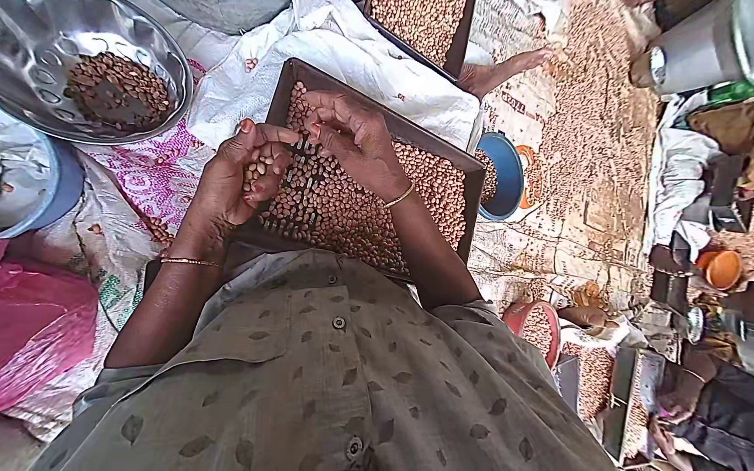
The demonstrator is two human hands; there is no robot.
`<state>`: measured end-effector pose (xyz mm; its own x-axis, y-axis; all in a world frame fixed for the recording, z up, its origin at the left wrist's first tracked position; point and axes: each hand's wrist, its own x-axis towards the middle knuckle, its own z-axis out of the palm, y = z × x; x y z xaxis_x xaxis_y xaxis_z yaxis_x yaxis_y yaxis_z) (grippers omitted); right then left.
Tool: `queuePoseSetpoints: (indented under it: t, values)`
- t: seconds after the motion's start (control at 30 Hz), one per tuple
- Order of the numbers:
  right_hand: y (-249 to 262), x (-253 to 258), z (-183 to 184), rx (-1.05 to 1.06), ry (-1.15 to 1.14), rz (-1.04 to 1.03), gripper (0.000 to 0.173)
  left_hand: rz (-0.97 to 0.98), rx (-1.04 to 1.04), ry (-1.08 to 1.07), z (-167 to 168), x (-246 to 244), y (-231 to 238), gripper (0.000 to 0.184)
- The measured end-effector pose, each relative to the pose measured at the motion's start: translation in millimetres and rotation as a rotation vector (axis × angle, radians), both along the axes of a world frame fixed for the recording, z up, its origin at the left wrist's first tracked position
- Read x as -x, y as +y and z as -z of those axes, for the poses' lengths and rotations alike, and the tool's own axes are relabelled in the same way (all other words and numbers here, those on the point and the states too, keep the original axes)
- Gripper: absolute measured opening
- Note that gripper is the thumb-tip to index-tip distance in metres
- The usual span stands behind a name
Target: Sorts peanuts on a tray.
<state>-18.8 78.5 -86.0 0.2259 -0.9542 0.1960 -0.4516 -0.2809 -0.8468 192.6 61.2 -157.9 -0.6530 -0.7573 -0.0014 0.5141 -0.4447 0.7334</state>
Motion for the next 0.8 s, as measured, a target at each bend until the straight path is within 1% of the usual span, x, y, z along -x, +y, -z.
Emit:
queuePoseSetpoints:
  t: [0.07,0.1,0.13,0.17,0.23,0.3,0.33,0.4,0.47,0.5,0.57,0.63,0.73,0.8]
  values:
    - [7.5,15.2,14.5,-0.264,-0.035,0.054,0.033,-0.04,-0.036,0.09,4.1,-5.2,-0.4,0.042]
    - [13.4,23.7,24.3,-0.398,-0.015,0.057,0.033,-0.062,-0.05,0.134,6.4,-7.5,-0.9,0.037]
    - [21.0,31.4,36.3,-0.498,0.025,0.059,0.034,-0.084,-0.07,0.178,8.8,-9.1,-1.0,0.034]
    - [29.3,39.6,49.6,-0.556,0.058,0.086,0.033,-0.1,-0.089,0.224,10.9,-10.0,-1.2,0.032]
    - [42.5,57.4,67.7,-0.546,0.012,0.281,0.031,-0.11,-0.111,0.287,12.4,-9.1,-2.1,0.031]
    - [44.3,75.5,69.0,-0.478,-0.05,0.501,0.031,-0.117,-0.119,0.288,11.2,-8.2,-1.5,0.031]
    - [42.8,82.0,66.5,-0.446,-0.09,0.565,0.031,-0.118,-0.121,0.283,10.8,-8.5,-1.8,0.031]
    - [37.8,86.3,59.7,-0.376,-0.154,0.6,0.028,-0.122,-0.133,0.291,11.5,-7.9,-3.4,0.03]
    - [29.9,78.0,52.1,-0.321,-0.148,0.537,0.028,-0.124,-0.144,0.313,12.5,-7.5,-3.8,0.03]
    - [23.5,70.7,49.0,-0.293,-0.102,0.476,0.029,-0.121,-0.147,0.326,12.6,-7.7,-3.9,0.03]
    - [6.9,53.2,44.8,-0.178,0.089,0.335,0.033,-0.114,-0.154,0.333,13.2,-8.2,-3.7,0.03]
    - [-16.2,34.6,41.7,-0.049,0.315,0.218,0.042,-0.113,-0.149,0.336,13.0,-7.5,-4.3,0.03]
    - [-48.6,8.2,48.3,-0.022,0.613,0.108,0.055,-0.12,-0.147,0.339,14.1,-8.1,-4.2,0.029]
    - [-59.1,2.4,61.6,-0.048,0.774,-0.011,0.058,-0.137,-0.162,0.344,13.3,-8.9,-3.5,0.029]
